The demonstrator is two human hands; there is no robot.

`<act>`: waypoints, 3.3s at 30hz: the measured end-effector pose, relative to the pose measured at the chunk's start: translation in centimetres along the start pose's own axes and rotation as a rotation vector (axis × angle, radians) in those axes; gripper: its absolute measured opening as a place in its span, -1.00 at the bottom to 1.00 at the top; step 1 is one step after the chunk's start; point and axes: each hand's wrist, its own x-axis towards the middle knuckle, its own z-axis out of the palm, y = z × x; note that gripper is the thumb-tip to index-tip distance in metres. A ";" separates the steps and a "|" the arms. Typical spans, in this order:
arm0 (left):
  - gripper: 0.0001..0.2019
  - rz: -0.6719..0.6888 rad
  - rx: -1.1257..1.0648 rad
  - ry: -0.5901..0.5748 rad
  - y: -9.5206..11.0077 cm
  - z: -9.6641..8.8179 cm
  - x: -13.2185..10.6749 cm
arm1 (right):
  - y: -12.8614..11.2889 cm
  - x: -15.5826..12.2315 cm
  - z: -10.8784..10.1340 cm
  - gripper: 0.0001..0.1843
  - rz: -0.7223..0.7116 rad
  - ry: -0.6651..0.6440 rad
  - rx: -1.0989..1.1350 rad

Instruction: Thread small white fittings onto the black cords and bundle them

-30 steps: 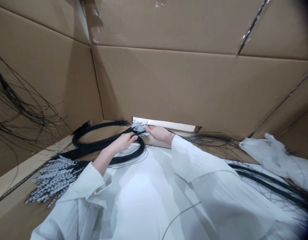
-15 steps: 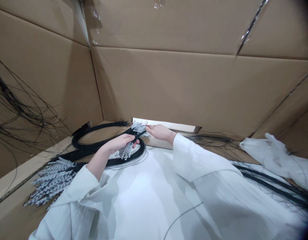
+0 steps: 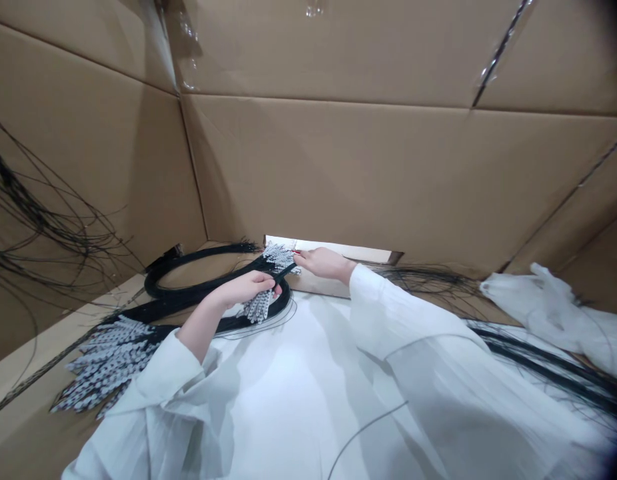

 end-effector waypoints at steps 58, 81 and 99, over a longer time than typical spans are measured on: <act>-0.62 0.120 -0.049 0.067 0.6 1.8 0.6 | 0.8 -0.3 -0.9 -0.78 0.043 0.081 -0.030; -0.70 -0.092 0.699 0.403 -2.1 -1.8 -0.1 | 6.7 -3.9 -0.6 -0.81 0.292 -0.185 0.035; -0.65 -0.288 1.053 0.349 -5.4 -3.4 -0.2 | 9.9 -8.9 -2.6 -0.78 0.372 -0.269 0.030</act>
